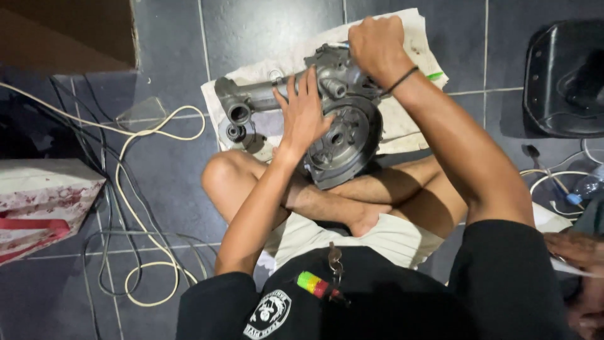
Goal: Cleaning a motorcycle engine casing using a toothbrush and a cloth while sitting on the floor.
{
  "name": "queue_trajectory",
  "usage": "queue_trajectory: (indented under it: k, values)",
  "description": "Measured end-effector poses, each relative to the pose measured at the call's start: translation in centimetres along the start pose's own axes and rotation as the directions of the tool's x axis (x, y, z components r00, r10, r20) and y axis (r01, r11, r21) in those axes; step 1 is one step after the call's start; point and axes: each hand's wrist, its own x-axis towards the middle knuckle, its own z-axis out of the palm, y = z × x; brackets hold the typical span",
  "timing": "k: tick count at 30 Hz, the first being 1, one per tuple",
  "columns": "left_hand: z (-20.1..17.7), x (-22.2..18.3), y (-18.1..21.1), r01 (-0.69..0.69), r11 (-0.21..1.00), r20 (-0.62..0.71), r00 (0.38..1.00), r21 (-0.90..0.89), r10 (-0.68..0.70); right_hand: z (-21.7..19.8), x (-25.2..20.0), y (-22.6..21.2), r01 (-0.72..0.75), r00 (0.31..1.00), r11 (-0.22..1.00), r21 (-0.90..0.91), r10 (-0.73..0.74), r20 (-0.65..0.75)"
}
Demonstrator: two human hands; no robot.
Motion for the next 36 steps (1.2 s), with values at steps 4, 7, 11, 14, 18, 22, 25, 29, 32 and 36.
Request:
queue_trajectory:
  k: [4, 7, 11, 14, 18, 22, 25, 29, 32, 36]
  values:
    - [0.5, -0.5, -0.1, 0.016, 1.000, 0.012, 1.000, -0.023, -0.015, -2.7, 0.3, 2.1, 0.000, 0.984, 0.999, -0.040, 0.007, 0.176]
    - [0.7, -0.2, 0.1, -0.006, 0.999, -0.014, 1.000, -0.042, 0.005, -5.2, 0.6, 1.9, 0.022, 0.940, 1.000, 0.012, -0.025, 0.340]
    - [0.5, 0.1, 0.1, -0.015, 1.000, 0.012, 1.000, 0.018, 0.015, -0.9, 2.2, 0.4, 0.047, 0.971, 0.998, 0.047, -0.057, 0.233]
    - [0.3, -0.6, 0.1, -0.004, 1.000, 0.027, 1.000, -0.007, 0.005, -6.1, 0.1, 1.4, 0.083, 0.953, 0.993, 0.079, -0.103, 0.285]
    - [0.3, -0.2, 0.2, 0.006, 0.998, 0.042, 0.999, -0.057, -0.004, -6.4, -3.1, 1.7, 0.073, 0.993, 0.997, -0.007, -0.072, 0.098]
    - [0.5, -0.3, 0.1, 0.001, 1.000, 0.052, 0.999, 0.002, -0.001, -6.7, -5.5, -0.7, 0.025, 0.998, 0.995, 0.097, -0.030, 0.050]
    - [1.3, -0.2, -0.1, -0.034, 0.996, 0.001, 0.999, 0.084, 0.034, -8.8, -8.6, -1.7, 0.016, 1.000, 0.974, 0.228, -0.020, 0.015]
    - [1.4, 0.2, -0.2, -0.033, 0.992, 0.042, 0.999, 0.123, 0.028, -6.8, -9.4, -4.1, -0.089, 0.995, 0.988, 0.128, 0.082, 0.056]
    - [1.7, -0.5, -0.4, -0.020, 0.996, 0.036, 0.999, 0.086, 0.016, -8.6, -10.5, -4.2, -0.109, 0.993, 0.967, 0.232, 0.097, 0.063]
    - [2.0, -0.2, -0.6, 0.006, 1.000, 0.021, 1.000, 0.026, -0.007, -9.8, -11.2, -4.5, -0.061, 0.998, 0.982, 0.178, 0.057, 0.023]
